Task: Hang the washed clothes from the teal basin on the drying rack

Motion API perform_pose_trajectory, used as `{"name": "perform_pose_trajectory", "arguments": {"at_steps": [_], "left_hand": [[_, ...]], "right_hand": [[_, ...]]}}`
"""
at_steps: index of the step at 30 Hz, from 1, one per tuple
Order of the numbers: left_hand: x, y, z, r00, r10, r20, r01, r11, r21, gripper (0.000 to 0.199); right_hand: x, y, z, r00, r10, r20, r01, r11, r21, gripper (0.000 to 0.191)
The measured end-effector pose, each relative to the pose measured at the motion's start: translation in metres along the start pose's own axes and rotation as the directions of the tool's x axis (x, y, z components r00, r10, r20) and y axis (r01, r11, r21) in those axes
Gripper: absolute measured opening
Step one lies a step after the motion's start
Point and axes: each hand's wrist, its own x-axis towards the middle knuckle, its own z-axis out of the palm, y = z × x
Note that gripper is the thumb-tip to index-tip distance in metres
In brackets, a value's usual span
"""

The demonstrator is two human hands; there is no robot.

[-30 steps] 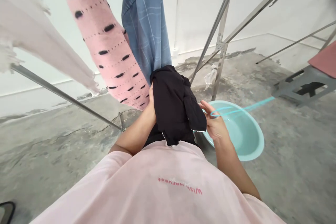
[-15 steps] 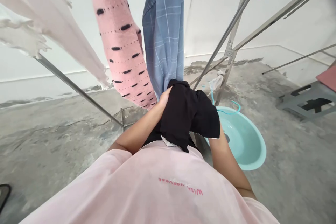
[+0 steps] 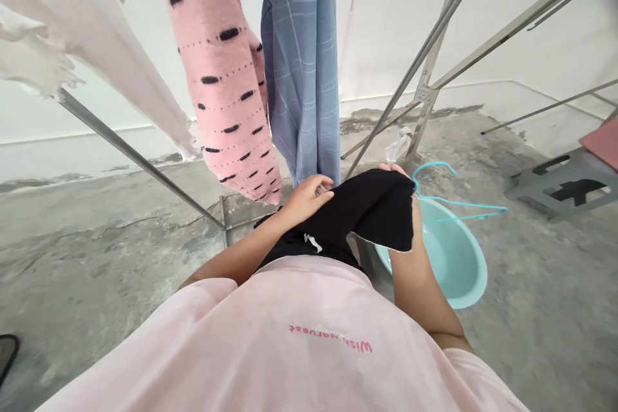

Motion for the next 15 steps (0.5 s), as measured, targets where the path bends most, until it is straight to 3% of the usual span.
{"name": "perform_pose_trajectory", "arguments": {"at_steps": [2, 4, 6, 7, 9, 11, 13, 15], "left_hand": [[-0.013, 0.016, 0.012, 0.989, 0.094, 0.113, -0.079, 0.988, -0.13, 0.045], [-0.025, 0.028, 0.027, 0.972, 0.175, 0.159, -0.148, 0.975, -0.168, 0.08], [-0.032, 0.034, 0.04, 0.975, 0.193, 0.111, -0.18, 0.977, -0.117, 0.109], [-0.034, 0.035, 0.045, 0.98, 0.187, 0.061, -0.181, 0.979, -0.094, 0.11], [-0.032, 0.034, 0.047, 0.985, 0.172, -0.012, -0.172, 0.976, -0.136, 0.08], [-0.026, 0.03, 0.039, 0.993, 0.105, -0.049, -0.116, 0.936, -0.332, 0.037], [-0.016, 0.027, 0.021, 0.994, -0.02, -0.107, -0.041, 0.841, -0.54, 0.015], [-0.007, 0.027, -0.002, 0.964, -0.22, -0.15, 0.037, 0.666, -0.745, 0.006]], "right_hand": [[-0.005, -0.002, 0.01, 0.999, 0.031, -0.015, -0.028, 0.983, 0.181, 0.038], [-0.011, -0.003, 0.022, 0.999, 0.043, -0.002, -0.041, 0.967, 0.253, 0.04], [-0.017, -0.005, 0.033, 0.999, 0.033, 0.004, -0.033, 0.979, 0.199, 0.037], [-0.021, -0.005, 0.038, 1.0, 0.028, -0.001, -0.028, 0.985, 0.168, 0.035], [-0.025, -0.006, 0.044, 1.0, 0.002, -0.017, 0.0, 0.991, 0.137, 0.032], [-0.026, -0.004, 0.044, 0.998, -0.056, -0.018, 0.058, 0.99, 0.125, 0.029], [-0.021, 0.001, 0.04, 0.993, -0.116, -0.015, 0.117, 0.987, 0.111, 0.025], [-0.013, 0.007, 0.034, 0.992, -0.126, -0.02, 0.127, 0.988, 0.083, 0.023]]}}
